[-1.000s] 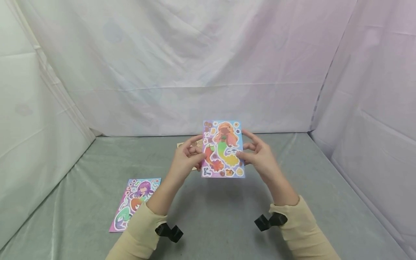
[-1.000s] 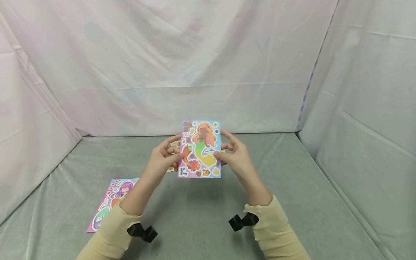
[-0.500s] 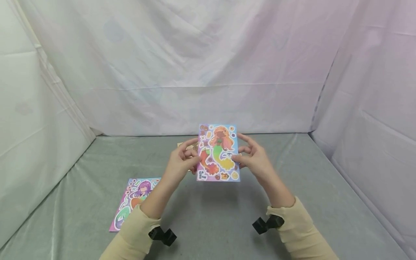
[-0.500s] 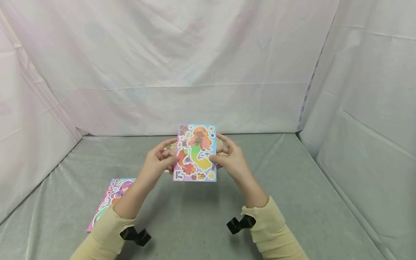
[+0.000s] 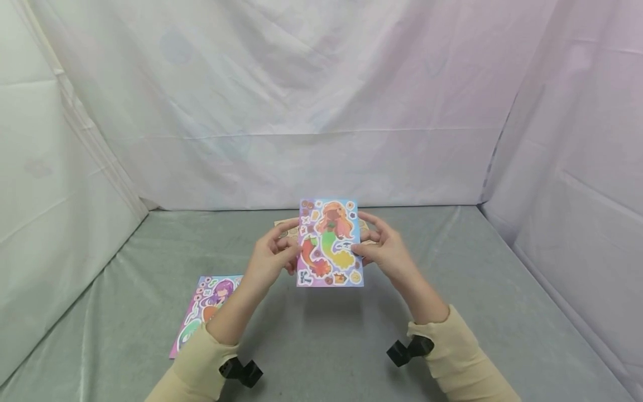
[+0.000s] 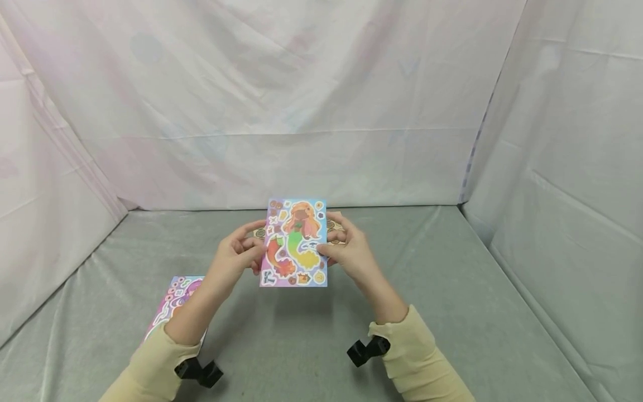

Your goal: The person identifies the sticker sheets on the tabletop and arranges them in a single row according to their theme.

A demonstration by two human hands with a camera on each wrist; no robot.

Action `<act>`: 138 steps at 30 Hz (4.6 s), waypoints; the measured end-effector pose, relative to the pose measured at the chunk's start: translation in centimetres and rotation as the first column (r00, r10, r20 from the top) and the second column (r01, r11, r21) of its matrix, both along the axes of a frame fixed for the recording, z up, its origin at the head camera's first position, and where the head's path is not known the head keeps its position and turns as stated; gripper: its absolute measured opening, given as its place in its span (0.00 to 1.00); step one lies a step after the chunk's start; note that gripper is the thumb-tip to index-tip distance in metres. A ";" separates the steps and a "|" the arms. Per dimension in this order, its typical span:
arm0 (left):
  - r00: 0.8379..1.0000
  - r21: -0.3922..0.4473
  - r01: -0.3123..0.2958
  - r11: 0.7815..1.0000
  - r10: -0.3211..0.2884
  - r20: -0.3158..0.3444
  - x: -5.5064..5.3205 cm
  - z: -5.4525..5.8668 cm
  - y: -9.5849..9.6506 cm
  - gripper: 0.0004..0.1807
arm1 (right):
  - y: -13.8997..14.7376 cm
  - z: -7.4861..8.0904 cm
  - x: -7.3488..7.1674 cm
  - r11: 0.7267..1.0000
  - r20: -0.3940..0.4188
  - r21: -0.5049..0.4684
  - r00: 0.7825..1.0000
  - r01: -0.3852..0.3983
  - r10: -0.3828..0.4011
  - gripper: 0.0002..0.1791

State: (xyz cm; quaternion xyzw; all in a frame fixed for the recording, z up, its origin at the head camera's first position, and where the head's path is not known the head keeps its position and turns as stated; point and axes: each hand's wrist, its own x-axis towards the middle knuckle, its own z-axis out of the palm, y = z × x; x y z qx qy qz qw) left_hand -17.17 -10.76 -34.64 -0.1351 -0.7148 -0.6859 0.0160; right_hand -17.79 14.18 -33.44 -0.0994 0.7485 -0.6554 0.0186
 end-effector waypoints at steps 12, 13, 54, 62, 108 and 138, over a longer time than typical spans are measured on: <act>0.999 -0.017 0.018 1.000 -0.017 0.029 0.4 -0.3 -1.4 0.28 | -0.7 -0.3 0.3 1.000 0.002 0.002 1.000 -0.022 0.022 0.38; 0.999 -0.018 0.021 1.000 -0.021 0.028 0.5 -0.3 -1.5 0.28 | -0.7 -0.3 0.3 1.000 0.001 0.003 1.000 -0.025 0.025 0.37; 0.993 -0.148 0.049 0.988 -0.033 0.109 2.6 -1.6 -5.3 0.33 | -3.1 -2.3 0.9 0.987 0.037 -0.004 0.986 -0.164 0.164 0.37; 0.990 -0.185 0.042 0.982 -0.017 0.137 2.8 -1.7 -5.7 0.34 | -3.5 -2.6 0.9 0.987 0.046 0.005 0.986 -0.164 0.163 0.38; 0.975 -0.276 0.097 0.956 -0.036 0.218 3.2 -4.6 -8.0 0.39 | -5.2 -4.9 1.9 0.972 0.080 0.036 0.970 -0.233 0.230 0.40; 0.955 -0.337 0.223 0.915 -0.135 0.263 2.6 -5.1 -9.0 0.38 | -6.1 -6.8 1.8 0.964 0.141 0.017 0.955 -0.267 0.262 0.39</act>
